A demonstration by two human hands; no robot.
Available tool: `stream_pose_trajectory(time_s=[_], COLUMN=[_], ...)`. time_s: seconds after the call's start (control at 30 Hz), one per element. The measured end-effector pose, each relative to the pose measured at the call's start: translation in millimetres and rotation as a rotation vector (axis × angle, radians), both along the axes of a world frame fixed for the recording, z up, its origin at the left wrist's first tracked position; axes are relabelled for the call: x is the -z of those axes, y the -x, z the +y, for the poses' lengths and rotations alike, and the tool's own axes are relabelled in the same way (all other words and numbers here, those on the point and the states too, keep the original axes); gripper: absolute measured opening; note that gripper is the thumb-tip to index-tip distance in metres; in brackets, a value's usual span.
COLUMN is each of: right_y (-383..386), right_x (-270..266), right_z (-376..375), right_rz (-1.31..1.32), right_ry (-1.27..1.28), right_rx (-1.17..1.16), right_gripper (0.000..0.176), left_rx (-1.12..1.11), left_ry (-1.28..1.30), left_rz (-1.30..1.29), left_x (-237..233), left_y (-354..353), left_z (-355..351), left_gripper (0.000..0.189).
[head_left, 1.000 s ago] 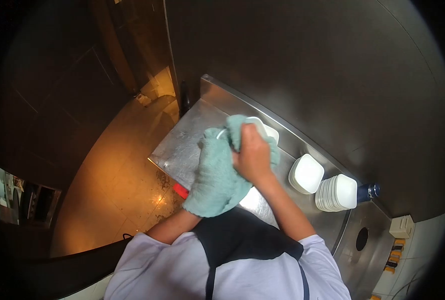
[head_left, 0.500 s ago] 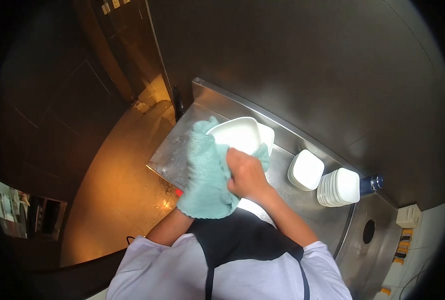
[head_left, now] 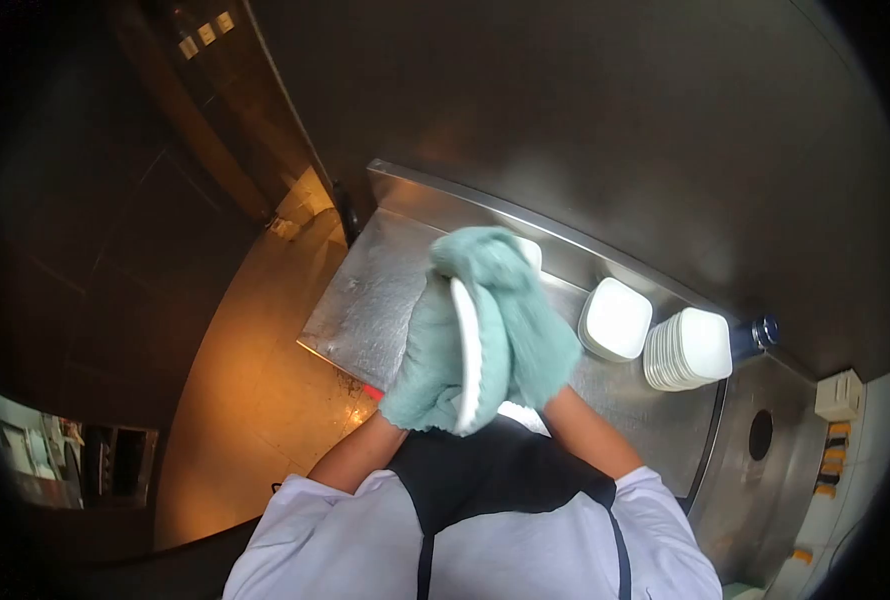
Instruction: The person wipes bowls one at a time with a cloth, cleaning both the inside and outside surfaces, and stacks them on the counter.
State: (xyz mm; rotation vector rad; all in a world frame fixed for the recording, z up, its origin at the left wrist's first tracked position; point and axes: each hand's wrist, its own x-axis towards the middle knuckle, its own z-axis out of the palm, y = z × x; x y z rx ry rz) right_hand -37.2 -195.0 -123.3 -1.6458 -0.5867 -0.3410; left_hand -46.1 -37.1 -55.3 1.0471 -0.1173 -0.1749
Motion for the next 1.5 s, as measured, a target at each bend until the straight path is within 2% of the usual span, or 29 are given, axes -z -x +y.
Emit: stream_pose_trajectory(time_s=[0.07,0.27,0.4,0.43,0.5,0.53,0.63,0.83,0.93,1.03,1.07,1.1,1.17,1.23,1.27,1.37,1.4,1.5], right_y=[-5.1,2.3,32.3,40.6,46.2,48.3,51.8,63.2,64.4,60.0,57.5,55.1,50.3,53.0,54.5,54.3,54.7,55.5], right_x=[25.5,59.5,81.1,65.6,26.6,12.5,34.7,37.7,23.3,32.2,37.1,42.5,50.9,68.7,77.2,68.2,68.2,65.0], right_z=[9.6,25.1,-0.4,-6.2,-17.7,-23.0,-35.6,-52.8,-68.3,-100.9,-117.3,-135.5,-171.8,-202.1,-212.4,-218.2,-216.8,-207.1], right_rz=[0.133,0.258,0.438,0.476,0.538,0.567,0.565,0.591,0.601,0.502,0.419,0.335,0.128,0.168,0.185,0.272,0.256,0.259], right_ry=[-0.043,0.051,0.206,0.221,0.212,0.204,0.278,0.312,0.405,0.353,0.444,0.537,0.888,0.997,1.050,0.947,0.892,0.680], right_rx=[0.012,0.107,-0.020,-0.069,-0.183,-0.235,-0.205,-0.027,0.051,0.350,0.515,0.679,0.915,0.860,0.828,0.727,0.745,0.831], right_gripper=[0.065,0.063,0.062,0.062,0.058,0.056,0.051,0.045,0.046,0.047,0.048,0.049,0.039,0.028,0.023,0.014,0.013,0.010], left_rx=[-0.044,-0.371,-0.476,-0.473,-0.399,-0.419,-0.298,-0.142,-0.171,-0.231,-0.212,-0.212,-0.202,-0.293,-0.222,-0.193,-0.142,0.015], left_ry=[-0.077,-0.470,-0.845,-0.917,-1.091,-1.079,-1.442,-1.733,-1.677,-1.091,-0.829,-0.577,-0.082,-0.156,-0.035,-0.062,0.047,-0.519], left_rz=[-0.044,-0.299,-0.538,-0.581,-0.641,-0.796,-0.712,-0.699,-0.660,-0.637,-0.701,-0.485,-0.040,0.121,0.168,0.232,0.232,-0.306], left_x=[4.4,14.2,12.6,17.0,61.7,66.4,54.8,76.4,71.2,68.1,83.4,85.7,84.5,23.6,64.3,11.6,-0.9,-22.8], left_y=[-0.8,-35.6,-73.5,-81.7,-112.0,-124.9,-143.8,-196.4,-195.3,-186.9,-190.7,-190.9,-186.7,-144.0,-164.5,-112.8,-91.9,-75.0], left_z=[-4.9,0.8,10.4,12.2,19.4,16.5,2.4,-25.0,-28.3,-15.3,-5.1,-1.8,-3.7,-21.7,9.9,-2.6,-6.5,-25.1], left_gripper=[0.036,0.029,0.025,0.024,0.027,0.024,0.018,0.011,0.011,0.014,0.015,0.013,0.010,0.026,0.028,0.036,0.029,0.022])
